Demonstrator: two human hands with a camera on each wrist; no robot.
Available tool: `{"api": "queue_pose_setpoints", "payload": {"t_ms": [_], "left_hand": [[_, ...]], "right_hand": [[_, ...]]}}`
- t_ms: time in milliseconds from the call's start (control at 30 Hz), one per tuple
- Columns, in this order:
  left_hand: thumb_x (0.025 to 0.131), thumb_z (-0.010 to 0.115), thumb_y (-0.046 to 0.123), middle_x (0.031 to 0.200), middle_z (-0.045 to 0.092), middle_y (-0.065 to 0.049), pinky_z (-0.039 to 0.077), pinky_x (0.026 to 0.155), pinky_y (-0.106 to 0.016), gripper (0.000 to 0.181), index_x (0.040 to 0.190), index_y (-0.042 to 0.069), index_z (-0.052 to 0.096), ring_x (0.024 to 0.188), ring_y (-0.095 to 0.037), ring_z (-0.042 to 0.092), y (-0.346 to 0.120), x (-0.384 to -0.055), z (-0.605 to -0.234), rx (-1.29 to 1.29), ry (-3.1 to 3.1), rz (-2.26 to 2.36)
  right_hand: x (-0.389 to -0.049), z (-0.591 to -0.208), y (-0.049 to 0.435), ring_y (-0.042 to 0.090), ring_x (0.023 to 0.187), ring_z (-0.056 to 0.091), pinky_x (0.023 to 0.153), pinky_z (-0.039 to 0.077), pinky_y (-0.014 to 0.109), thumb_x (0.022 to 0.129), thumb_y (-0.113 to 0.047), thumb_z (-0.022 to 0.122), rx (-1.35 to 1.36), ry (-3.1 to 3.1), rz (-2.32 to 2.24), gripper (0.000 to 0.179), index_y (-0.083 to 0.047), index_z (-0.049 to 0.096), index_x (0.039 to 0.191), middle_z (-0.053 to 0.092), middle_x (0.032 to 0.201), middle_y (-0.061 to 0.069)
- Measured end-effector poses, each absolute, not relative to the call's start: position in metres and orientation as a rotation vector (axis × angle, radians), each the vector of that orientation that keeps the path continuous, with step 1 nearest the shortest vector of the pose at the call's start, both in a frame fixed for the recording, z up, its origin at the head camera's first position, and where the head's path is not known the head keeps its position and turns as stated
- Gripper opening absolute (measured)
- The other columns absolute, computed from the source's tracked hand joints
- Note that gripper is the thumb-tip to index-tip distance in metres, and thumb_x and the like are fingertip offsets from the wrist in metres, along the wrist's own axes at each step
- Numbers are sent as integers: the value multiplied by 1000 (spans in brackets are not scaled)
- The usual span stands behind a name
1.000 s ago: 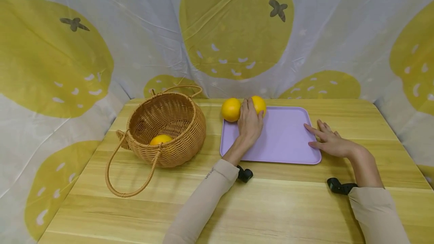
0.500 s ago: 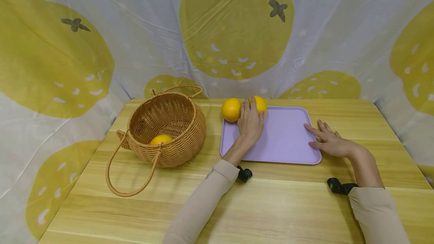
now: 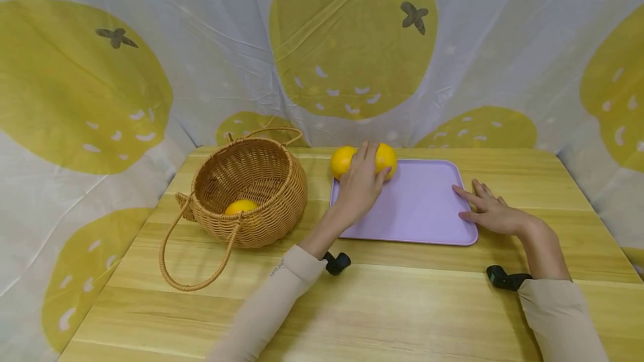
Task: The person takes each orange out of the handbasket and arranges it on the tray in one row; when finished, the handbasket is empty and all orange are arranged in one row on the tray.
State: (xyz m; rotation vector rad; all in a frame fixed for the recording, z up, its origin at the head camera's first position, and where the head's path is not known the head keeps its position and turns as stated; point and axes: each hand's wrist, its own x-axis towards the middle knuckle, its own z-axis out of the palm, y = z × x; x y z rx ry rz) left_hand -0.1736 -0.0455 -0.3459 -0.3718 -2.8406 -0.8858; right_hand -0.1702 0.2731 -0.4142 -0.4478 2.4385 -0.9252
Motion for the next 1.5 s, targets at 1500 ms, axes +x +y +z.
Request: {"api": "queue_pose_setpoints", "payload": {"t_ms": [1500], "left_hand": [[93,46,-21,127,71,-20,57,99,-38,42,118,-3,74,125,-38,64,-304,-235,-234,-907,-3728,-933]], "right_hand": [[-169,-414,275,60,149,-24,113,-17,77,106,-33,56,-465,2441,-925,77,-2,16,164,-19,163,41]]}}
